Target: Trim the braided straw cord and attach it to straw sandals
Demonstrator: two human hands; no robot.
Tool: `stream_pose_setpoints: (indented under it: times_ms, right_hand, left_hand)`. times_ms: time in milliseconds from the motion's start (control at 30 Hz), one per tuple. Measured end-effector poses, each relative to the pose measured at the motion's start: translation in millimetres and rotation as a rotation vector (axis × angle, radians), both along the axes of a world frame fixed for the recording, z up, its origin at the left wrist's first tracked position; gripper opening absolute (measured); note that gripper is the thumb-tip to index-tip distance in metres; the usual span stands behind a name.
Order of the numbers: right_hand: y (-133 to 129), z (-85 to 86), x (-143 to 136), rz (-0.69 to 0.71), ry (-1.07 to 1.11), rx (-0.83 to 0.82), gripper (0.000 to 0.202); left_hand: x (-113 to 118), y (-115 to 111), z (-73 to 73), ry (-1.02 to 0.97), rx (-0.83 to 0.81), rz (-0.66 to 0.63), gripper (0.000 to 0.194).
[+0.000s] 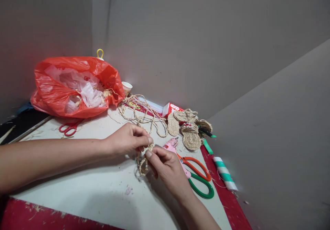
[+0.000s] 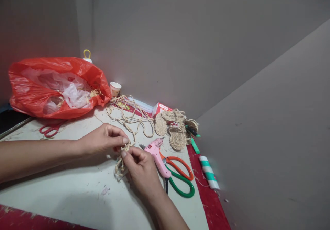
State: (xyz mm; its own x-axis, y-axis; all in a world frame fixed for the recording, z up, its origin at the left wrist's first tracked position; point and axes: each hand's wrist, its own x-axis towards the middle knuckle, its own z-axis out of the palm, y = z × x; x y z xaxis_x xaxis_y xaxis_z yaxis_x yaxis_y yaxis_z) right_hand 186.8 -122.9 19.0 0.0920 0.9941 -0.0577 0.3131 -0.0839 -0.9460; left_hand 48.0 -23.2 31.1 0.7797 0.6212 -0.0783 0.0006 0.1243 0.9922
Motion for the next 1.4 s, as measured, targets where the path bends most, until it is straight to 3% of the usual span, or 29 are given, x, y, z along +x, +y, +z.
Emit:
stream_pose_setpoints:
  times_ms: [300,733,833,1033,1233,1400]
  right_hand:
    - [-1,1.5,-1,0.043,0.041,0.029,0.037]
    - [-4,-7.4,-2,0.071,0.004,0.084,0.036]
    - [-4,-4.5,-4,0.105,0.087,0.102,0.036]
    - [-2,1.9,1,0.077,0.44,0.017,0.033]
    - [-1,0.5,6,0.184,0.651,-0.086,0.03]
    - [0,-0.5,6,0.185,0.597,-0.095,0.033]
  left_hand:
    - [1,1,-7.9,-0.055,-0.132,-0.067,0.028]
    - [-1,-8,-3.0,-0.074,-0.058,-0.037,0.032]
    - [0,-3,-1.8,-0.062,-0.077,-0.065,0.04]
    - [2,8,-1.4,-0.077,-0.166,0.065,0.045]
    - [0,3,-11.4,-0.138,-0.213,-0.18,0.029]
    - [0,1,-13.2,-0.135,-0.227,-0.154,0.027]
